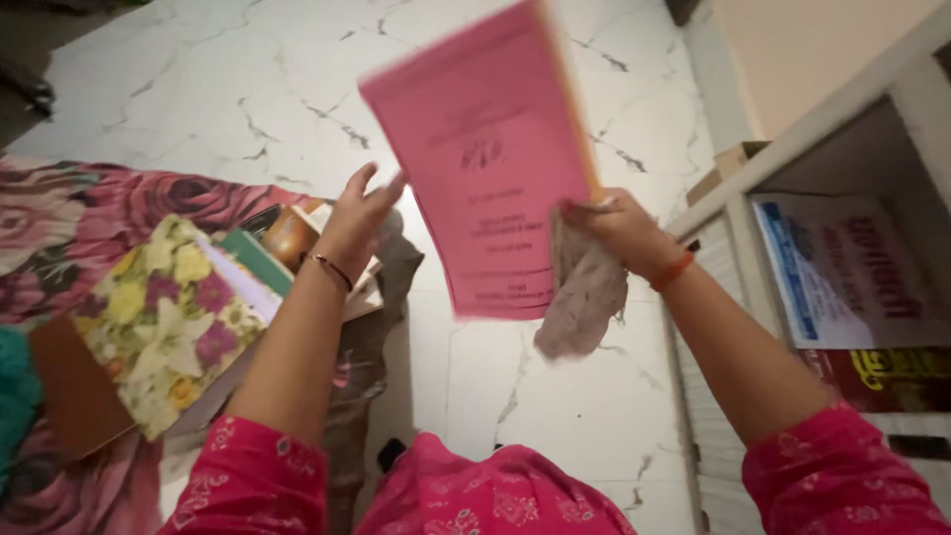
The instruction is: The person wipes a red packet and places it on a shelf, then wipes and places a newspaper, a pink document, a floral notebook, and a green book on the same shelf. The person uses a cloth to wipe each item before placing it.
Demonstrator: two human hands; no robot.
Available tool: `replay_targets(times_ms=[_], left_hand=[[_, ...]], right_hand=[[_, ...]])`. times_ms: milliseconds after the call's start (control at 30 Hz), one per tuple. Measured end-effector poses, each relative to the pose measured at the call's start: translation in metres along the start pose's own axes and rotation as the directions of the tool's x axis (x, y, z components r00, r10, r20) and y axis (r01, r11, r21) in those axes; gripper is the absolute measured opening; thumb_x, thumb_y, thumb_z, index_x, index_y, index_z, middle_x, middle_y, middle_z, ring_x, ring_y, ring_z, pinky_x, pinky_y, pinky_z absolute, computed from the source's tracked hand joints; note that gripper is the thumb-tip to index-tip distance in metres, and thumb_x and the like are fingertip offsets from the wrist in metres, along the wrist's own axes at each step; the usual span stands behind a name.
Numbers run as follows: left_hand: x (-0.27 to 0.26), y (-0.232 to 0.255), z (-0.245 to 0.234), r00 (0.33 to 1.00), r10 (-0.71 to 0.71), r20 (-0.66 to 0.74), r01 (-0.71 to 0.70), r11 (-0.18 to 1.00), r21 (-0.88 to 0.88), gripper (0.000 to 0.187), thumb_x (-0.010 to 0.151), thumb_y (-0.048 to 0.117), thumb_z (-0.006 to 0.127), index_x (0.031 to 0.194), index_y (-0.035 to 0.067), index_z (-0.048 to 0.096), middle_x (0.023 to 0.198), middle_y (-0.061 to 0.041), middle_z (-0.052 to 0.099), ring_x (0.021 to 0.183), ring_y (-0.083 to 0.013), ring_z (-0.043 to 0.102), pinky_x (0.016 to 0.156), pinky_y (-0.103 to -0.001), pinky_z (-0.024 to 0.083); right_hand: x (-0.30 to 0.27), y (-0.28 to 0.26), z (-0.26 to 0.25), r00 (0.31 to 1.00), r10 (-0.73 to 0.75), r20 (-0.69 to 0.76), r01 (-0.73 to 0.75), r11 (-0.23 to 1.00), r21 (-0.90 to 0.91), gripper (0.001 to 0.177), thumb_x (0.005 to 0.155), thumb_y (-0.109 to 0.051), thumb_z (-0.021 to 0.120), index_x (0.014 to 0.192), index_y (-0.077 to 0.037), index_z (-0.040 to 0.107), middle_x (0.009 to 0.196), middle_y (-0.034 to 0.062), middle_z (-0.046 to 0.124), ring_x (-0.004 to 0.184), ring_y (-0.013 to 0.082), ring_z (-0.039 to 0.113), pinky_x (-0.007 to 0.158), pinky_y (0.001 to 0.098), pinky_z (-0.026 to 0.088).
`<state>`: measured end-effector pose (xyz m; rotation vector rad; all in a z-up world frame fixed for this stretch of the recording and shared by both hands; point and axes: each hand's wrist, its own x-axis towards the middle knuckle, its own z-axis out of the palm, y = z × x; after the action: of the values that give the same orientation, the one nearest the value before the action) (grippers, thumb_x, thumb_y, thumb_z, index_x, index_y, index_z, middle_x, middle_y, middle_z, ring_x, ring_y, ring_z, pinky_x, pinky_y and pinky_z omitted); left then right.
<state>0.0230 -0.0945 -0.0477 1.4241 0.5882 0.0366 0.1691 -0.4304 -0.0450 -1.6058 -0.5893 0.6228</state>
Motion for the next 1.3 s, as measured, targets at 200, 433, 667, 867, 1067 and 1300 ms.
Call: replay_targets(times_ms=[200,433,667,867,1067,1300], left_hand=[[-0.007,-0.013,0.063,0.85,0.035,0.526,0.151,0.94,-0.307,0.12,0.068,0.082,0.06,0.16,0.016,0.022,0.145,-0.02,0.057,0.135,-0.0398,0.054,0.104,-0.055,0.048],[0.001,0.029,0.106,0.874,-0.067,0.482,0.053,0.998,0.044,0.095,0.084,0.063,0.067,0.158,0.012,0.037,0.135,-0.026,0.066,0.11,-0.0379,0.068,0.087,-0.044,0.061],[-0.002,-0.038,0.095,0.922,-0.119,0.367,0.153,0.986,-0.064,0.065,0.087,0.018,0.07,0.145,0.016,0.042,0.116,-0.008,0.068,0.099,-0.0219,0.071,0.081,-0.039,0.064],[0.021,-0.069,0.082,0.965,-0.151,0.213,0.155,0.988,-0.003,0.043,0.089,0.006,0.059,0.132,0.008,0.056,0.103,-0.012,0.069,0.085,-0.0219,0.071,0.072,-0.041,0.063],[0.026,-0.07,0.066,0.946,-0.188,0.265,0.226,0.966,-0.124,0.032,0.092,0.008,0.061,0.123,-0.003,0.06,0.102,-0.01,0.071,0.088,-0.0202,0.073,0.073,-0.039,0.064],[0.04,-0.074,0.082,0.96,-0.208,0.187,0.213,0.977,-0.005,0.03,0.095,0.011,0.063,0.123,-0.001,0.061,0.101,-0.011,0.069,0.083,-0.0204,0.07,0.07,-0.038,0.061]], right_hand=[[-0.022,-0.005,-0.059,0.951,0.307,-0.025,-0.265,0.857,0.442,0.033,0.095,-0.019,0.062,0.115,0.007,0.067,0.106,0.0112,0.073,0.088,0.0181,0.073,0.077,0.0321,0.062],[-0.034,0.032,-0.061,0.88,0.46,-0.117,-0.458,0.888,0.043,0.028,0.094,-0.018,0.072,0.104,0.008,0.074,0.092,0.0128,0.073,0.074,0.0177,0.067,0.062,0.0318,0.055],[-0.042,0.045,-0.056,0.926,0.351,-0.139,-0.343,0.936,0.083,0.029,0.097,-0.022,0.073,0.114,0.001,0.076,0.101,0.004,0.073,0.09,0.0093,0.064,0.075,0.0236,0.052],[-0.044,0.046,-0.108,0.76,0.324,-0.564,0.001,0.866,0.499,0.015,0.089,-0.007,0.062,0.104,-0.003,0.061,0.101,0.0102,0.069,0.095,0.0231,0.07,0.089,0.038,0.062],[-0.068,-0.024,-0.238,0.287,-0.235,-0.929,0.731,0.68,0.054,0.036,0.087,-0.002,0.057,0.123,0.001,0.059,0.126,0.0206,0.061,0.123,0.0364,0.064,0.112,0.0518,0.055],[-0.04,0.082,-0.064,0.949,0.316,0.016,-0.2,0.637,-0.745,0.034,0.08,-0.013,0.059,0.11,-0.008,0.076,0.106,0.0169,0.075,0.1,0.0285,0.072,0.093,0.0399,0.057]])
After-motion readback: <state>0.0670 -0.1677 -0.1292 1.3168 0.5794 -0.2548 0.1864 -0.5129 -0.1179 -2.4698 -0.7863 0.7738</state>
